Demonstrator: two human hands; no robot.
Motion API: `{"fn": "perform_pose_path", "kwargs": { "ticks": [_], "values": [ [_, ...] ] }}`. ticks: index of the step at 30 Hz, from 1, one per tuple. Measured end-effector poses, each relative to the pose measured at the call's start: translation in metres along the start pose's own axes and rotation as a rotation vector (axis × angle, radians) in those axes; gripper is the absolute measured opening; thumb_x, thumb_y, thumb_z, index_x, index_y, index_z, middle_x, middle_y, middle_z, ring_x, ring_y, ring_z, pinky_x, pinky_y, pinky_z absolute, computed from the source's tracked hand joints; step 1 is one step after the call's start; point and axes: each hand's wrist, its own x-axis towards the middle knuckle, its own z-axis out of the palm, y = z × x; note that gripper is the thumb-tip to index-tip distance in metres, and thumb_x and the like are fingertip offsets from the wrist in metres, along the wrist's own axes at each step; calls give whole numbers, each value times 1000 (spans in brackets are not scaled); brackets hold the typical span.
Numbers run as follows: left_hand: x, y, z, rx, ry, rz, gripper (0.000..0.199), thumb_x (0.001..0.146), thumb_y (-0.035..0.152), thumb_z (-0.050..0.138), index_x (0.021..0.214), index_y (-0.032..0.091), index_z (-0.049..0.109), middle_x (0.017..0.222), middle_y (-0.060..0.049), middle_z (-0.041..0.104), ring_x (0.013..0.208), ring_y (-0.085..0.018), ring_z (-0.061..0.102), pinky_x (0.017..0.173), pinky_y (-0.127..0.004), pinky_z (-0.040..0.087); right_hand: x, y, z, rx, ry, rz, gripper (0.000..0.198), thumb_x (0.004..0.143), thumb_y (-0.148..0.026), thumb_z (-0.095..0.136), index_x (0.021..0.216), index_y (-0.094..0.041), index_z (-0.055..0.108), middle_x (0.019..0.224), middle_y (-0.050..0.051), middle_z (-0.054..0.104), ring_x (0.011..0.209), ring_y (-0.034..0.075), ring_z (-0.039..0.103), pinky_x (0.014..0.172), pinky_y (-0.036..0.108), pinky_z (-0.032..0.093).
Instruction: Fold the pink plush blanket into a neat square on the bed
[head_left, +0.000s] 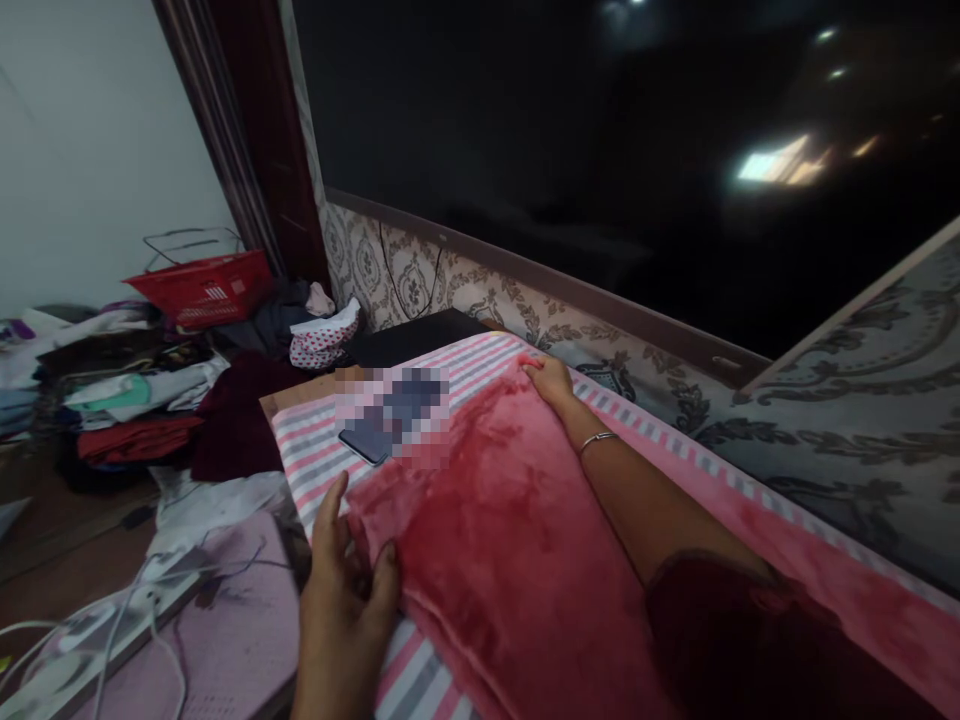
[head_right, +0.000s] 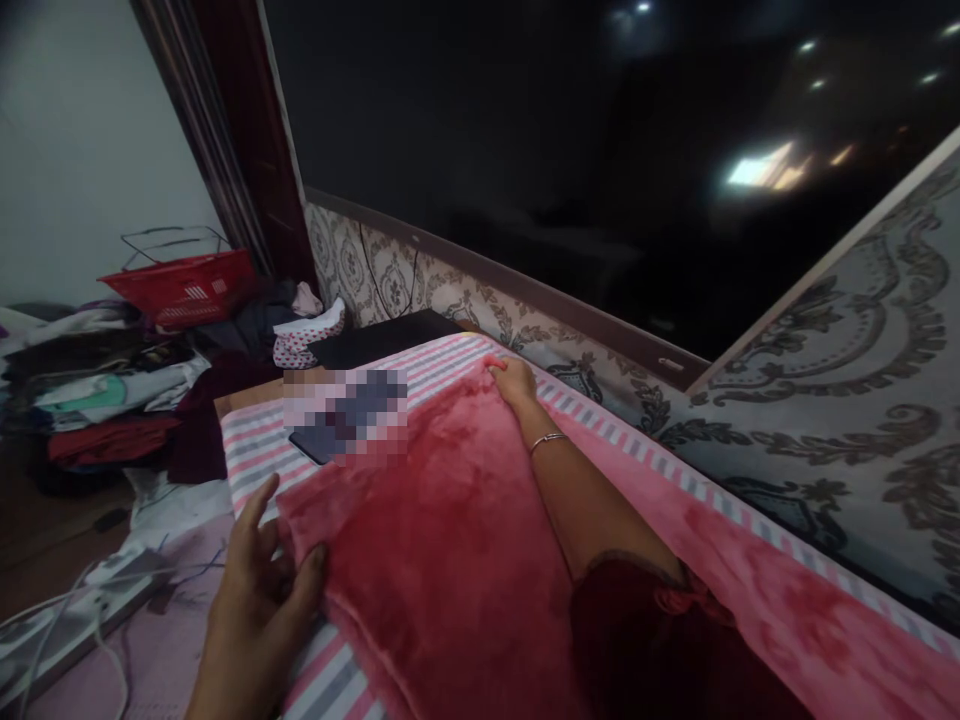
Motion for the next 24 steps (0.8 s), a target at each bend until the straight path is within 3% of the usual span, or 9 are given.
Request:
{"fn": "perform_pose_path", "kwargs": {
  "ticks": [5,12,19,24],
  "values": [
    [0,5,1,-81,-71,-69,104,68,49,83,157,28,34,98,-5,73,78,-20,72,67,-29,61,-2,-4,-3,45,-24,-17,19,79,-36,64,66,-21,64,65,-1,61,67,15,52,61,24,37],
    [4,-5,3,-35,-63,-3,99,72,45,80,157,25,35,86,-1,72,68,-19,69,66,-29,59,-11,-23,-26,180,-103,-27,9,73,-27,63,69,-18,63,58,-5,55,57,12,48,56,23,38],
    [9,-2,5,-26,-56,41,92,73,36,74,156,20,35,84,-1,70,73,-19,69,70,-29,57,-31,-36,-85,200,-14,-24,10,69,-17,64,61,-18,59,58,-4,53,62,12,50,60,22,39],
    [-9,27,11,-143,-26,126,86,79,36,71,155,19,34,97,-6,71,90,-20,69,87,-31,55,-60,-37,-138,268,88,3,2,70,-17,66,69,-18,67,60,-3,57,70,16,59,66,23,45]
  ]
}}
